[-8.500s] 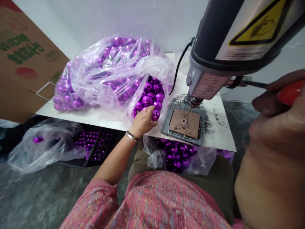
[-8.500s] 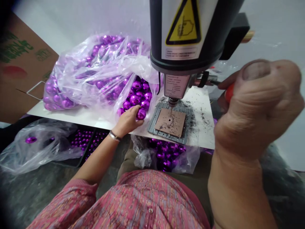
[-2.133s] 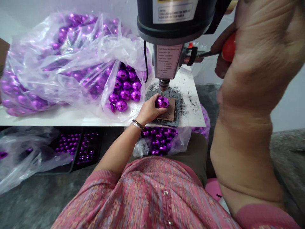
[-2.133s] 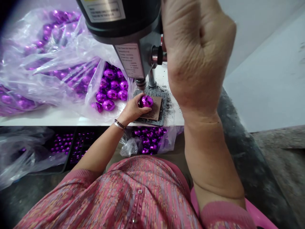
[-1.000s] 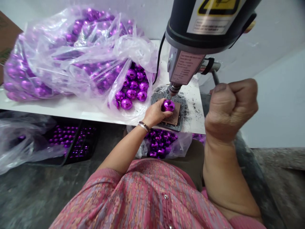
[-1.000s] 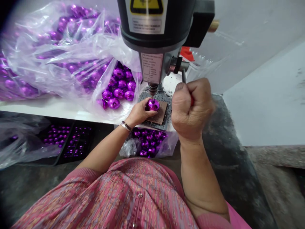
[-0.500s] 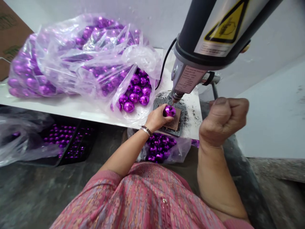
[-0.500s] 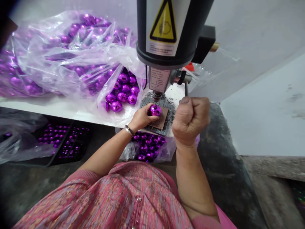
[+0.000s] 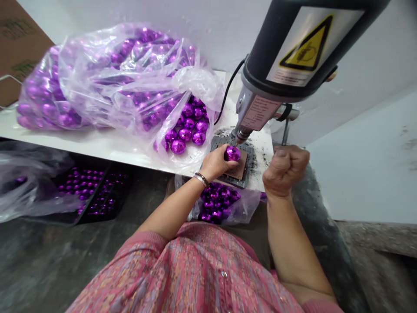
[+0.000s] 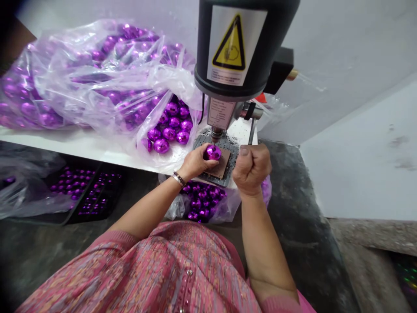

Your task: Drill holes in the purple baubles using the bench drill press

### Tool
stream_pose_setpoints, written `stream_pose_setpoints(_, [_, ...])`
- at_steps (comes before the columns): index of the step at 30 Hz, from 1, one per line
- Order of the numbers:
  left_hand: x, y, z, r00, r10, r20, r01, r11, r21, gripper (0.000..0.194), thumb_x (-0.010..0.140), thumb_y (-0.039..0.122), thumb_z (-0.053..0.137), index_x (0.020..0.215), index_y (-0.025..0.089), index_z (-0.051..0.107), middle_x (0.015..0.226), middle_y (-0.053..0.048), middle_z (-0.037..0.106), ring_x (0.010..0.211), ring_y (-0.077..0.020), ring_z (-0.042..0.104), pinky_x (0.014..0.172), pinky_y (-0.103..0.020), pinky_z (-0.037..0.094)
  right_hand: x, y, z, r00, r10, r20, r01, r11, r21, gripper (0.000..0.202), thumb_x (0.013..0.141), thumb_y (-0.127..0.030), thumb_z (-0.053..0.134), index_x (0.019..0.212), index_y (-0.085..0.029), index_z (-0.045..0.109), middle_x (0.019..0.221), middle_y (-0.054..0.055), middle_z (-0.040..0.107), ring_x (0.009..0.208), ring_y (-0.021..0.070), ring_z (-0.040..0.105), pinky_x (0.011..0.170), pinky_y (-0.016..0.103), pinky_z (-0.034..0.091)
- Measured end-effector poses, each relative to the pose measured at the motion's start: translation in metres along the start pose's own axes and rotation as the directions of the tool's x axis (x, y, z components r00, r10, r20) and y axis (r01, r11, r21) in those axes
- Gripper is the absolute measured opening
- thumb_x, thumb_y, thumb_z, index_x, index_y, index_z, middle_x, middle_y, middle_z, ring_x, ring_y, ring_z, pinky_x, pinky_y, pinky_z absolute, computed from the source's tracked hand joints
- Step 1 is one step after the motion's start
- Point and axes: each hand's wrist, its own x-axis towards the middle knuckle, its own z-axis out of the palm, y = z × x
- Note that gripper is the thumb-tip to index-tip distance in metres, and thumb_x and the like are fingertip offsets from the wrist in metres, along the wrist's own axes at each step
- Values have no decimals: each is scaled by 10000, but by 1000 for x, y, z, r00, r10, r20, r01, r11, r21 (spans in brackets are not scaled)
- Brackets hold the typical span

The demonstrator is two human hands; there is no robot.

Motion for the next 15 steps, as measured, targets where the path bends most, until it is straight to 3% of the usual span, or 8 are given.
stream_pose_setpoints(2, [1, -1, 0, 1000, 6, -5, -6, 1000, -5, 352, 838, 367, 802, 1144, 237, 686, 1073, -31, 783, 989, -256, 716, 820, -309, 508, 27, -20, -2, 1000, 29, -6, -29, 999, 17, 681, 962, -728, 445, 766, -80, 517, 670, -7, 475, 670, -20, 450, 648, 126, 399])
stream_pose_setpoints(5, [2, -2, 0, 1000, 8, -14, -8, 1000, -19, 328, 837, 361, 802, 1115, 231, 685, 1048, -28, 778, 977, -252, 708, 809, -306, 501, 82, -51, -3, 989, 148, 27, -149, 988, 47, 519, 1028, -480, 372, 668, -110, 426, 592, -18, 393, 577, -29, 386, 608, 155, 311])
stream_pose_setpoints(7, [1, -1, 0, 1000, 3, -20, -4, 999, -36, 322, 832, 342, 805, 1107, 226, 683, 1029, -26, 774, 961, -246, 703, 809, -306, 501, 115, -64, -1, 885, 444, 142, -459, 883, 102, 349, 980, -308, 434, 681, -127, 446, 556, -33, 407, 530, -19, 369, 572, 176, 282])
stream_pose_setpoints(9, [-2, 1, -1, 1000, 1, -26, -2, 998, -63, 326, 825, 313, 809, 1110, 221, 682, 1007, -20, 768, 943, -234, 700, 818, -304, 508, 137, -69, 2, 826, 539, 167, -558, 825, 94, 318, 960, -258, 439, 664, -142, 454, 513, -39, 413, 470, -1, 353, 523, 205, 272])
stream_pose_setpoints(12, [-14, 4, -6, 999, 33, -25, -35, 992, -117, 374, 808, 252, 808, 1155, 205, 678, 1031, -18, 764, 957, -218, 700, 868, -305, 528, 145, -67, 4, 801, 572, 178, -590, 804, 71, 301, 959, -251, 464, 673, -159, 469, 492, -44, 443, 436, 16, 372, 502, 222, 303])
stream_pose_setpoints(15, [-37, 1, -15, 996, 87, -3, -87, 982, -168, 500, 782, 202, 809, 1258, 188, 657, 1121, -38, 766, 1029, -220, 708, 946, -326, 543, 142, -65, 2, 843, 499, 200, -526, 842, 119, 291, 966, -293, 471, 712, -151, 464, 519, -54, 453, 489, -7, 404, 558, 175, 356])
